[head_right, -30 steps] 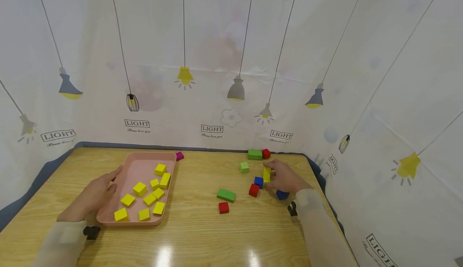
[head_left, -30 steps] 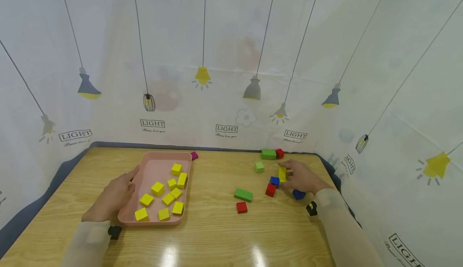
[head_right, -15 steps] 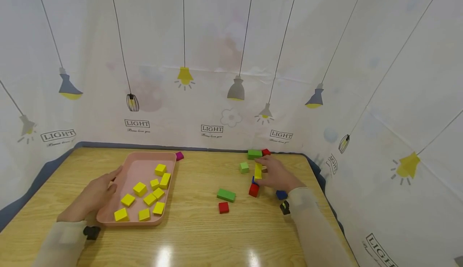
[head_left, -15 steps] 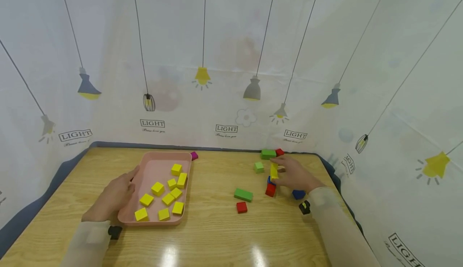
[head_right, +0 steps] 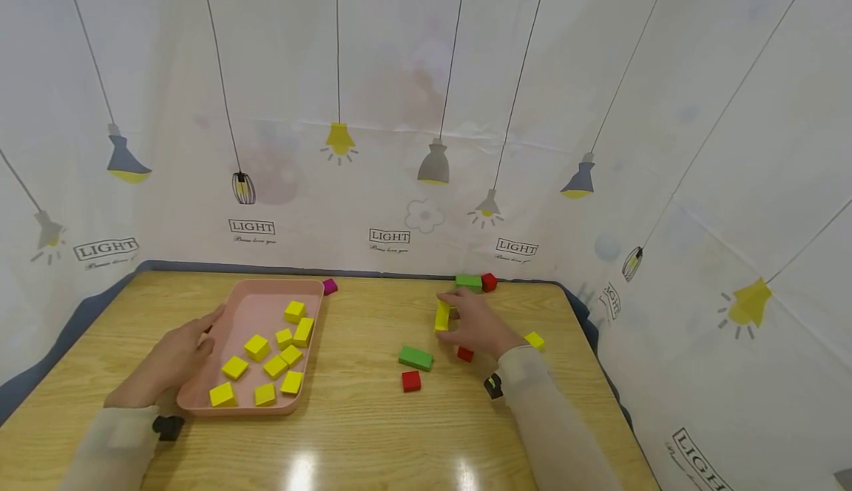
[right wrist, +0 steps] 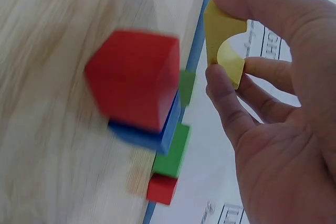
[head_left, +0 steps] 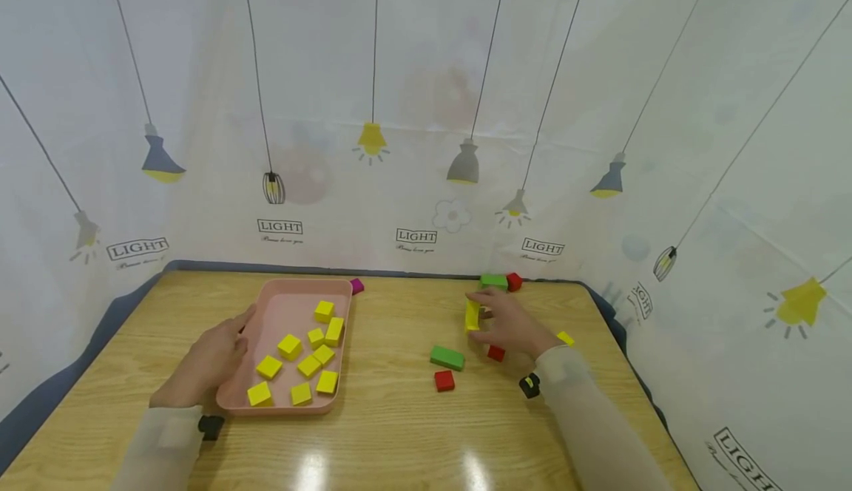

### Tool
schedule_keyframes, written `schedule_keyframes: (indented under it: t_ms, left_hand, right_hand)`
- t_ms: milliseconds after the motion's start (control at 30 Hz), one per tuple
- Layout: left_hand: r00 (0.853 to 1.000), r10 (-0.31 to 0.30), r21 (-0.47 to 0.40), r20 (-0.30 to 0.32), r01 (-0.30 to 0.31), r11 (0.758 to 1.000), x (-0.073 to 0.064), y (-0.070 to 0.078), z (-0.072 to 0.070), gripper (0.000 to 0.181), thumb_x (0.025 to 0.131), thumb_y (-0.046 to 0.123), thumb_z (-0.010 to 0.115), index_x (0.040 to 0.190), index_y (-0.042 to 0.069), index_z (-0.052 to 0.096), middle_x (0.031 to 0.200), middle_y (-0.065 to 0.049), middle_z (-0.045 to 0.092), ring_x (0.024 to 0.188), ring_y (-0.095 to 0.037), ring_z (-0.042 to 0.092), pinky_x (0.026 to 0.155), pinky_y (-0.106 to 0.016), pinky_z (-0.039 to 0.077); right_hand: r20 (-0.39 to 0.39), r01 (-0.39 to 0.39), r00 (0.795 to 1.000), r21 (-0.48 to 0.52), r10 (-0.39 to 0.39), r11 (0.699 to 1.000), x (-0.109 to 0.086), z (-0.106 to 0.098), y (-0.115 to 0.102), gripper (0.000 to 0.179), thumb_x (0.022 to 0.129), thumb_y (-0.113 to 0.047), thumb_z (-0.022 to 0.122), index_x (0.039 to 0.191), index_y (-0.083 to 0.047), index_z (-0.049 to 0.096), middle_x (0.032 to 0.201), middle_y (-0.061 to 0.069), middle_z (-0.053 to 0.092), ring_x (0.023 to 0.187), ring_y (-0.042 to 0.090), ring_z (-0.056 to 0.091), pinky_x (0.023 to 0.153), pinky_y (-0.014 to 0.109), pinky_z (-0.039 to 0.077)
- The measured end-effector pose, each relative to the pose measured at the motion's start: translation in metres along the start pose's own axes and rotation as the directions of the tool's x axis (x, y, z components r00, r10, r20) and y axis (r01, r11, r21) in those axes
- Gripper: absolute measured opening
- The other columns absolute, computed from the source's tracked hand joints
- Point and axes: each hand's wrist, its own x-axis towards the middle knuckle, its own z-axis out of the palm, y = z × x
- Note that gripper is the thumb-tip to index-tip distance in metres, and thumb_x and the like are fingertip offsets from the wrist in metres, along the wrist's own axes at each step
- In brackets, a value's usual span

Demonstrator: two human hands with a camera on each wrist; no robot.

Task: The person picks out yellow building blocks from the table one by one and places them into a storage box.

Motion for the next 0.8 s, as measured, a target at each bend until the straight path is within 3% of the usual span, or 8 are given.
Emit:
schedule_keyframes:
  t_ms: [233,400,600,700,800]
  left_hand:
    - [1.0,0.004,0.0,-0.004,-0.004,1.0,0.0,0.0,0.001,0.068,0.115,0.001,0.056,0.177,-0.011,0.031,0.168,-0.044,0.052,0.148,-0.064,0.061,0.121,-0.077,0.055]
    - [1.0,0.001,0.005,-0.007,-0.001,1.0,0.0,0.0,0.001,0.069,0.115,0.001,0.057,0.178,-0.01,0.031,0.166,-0.045,0.054,0.14,-0.06,0.066,0.119,-0.076,0.058]
    - [1.0,-0.001,-0.007,0.0,0.001,1.0,0.002,0.001,0.001,0.068,0.115,-0.001,0.054,0.178,-0.01,0.031,0.168,-0.045,0.052,0.145,-0.062,0.064,0.121,-0.077,0.056]
    - [1.0,-0.003,-0.007,-0.002,0.003,1.0,0.003,0.001,0.002,0.068,0.114,-0.001,0.055,0.177,-0.01,0.031,0.165,-0.045,0.054,0.136,-0.057,0.069,0.117,-0.076,0.059]
    - [1.0,0.004,0.001,-0.004,-0.004,1.0,0.003,0.001,0.002,0.068,0.113,-0.003,0.056,0.176,-0.012,0.033,0.159,-0.046,0.059,0.109,-0.045,0.073,0.1,-0.061,0.069]
  right_hand:
    - [-0.003,0.043,0.999,-0.019,-0.043,0.999,0.012,0.014,-0.014,0.083,0.099,-0.024,0.094,0.171,-0.001,0.056,0.168,0.023,0.059,0.134,0.036,0.079,0.116,0.05,0.069]
    - [0.005,0.069,0.998,0.032,-0.069,0.997,0.018,0.021,-0.027,0.083,0.101,-0.024,0.092,0.171,-0.002,0.055,0.168,0.023,0.057,0.136,0.037,0.078,0.115,0.049,0.069]
    - [0.005,0.076,0.997,0.1,-0.077,0.992,0.023,0.032,-0.047,0.082,0.101,-0.022,0.092,0.172,-0.002,0.055,0.166,0.021,0.059,0.136,0.037,0.076,0.116,0.049,0.069]
    - [0.003,0.093,0.996,0.106,-0.094,0.99,0.029,0.039,-0.059,0.081,0.102,-0.023,0.091,0.172,-0.002,0.054,0.166,0.02,0.059,0.135,0.037,0.078,0.115,0.049,0.069]
    - [0.006,0.107,0.994,0.082,-0.107,0.991,0.036,0.046,-0.071,0.081,0.104,-0.025,0.09,0.173,-0.004,0.054,0.166,0.019,0.059,0.134,0.035,0.079,0.115,0.047,0.069]
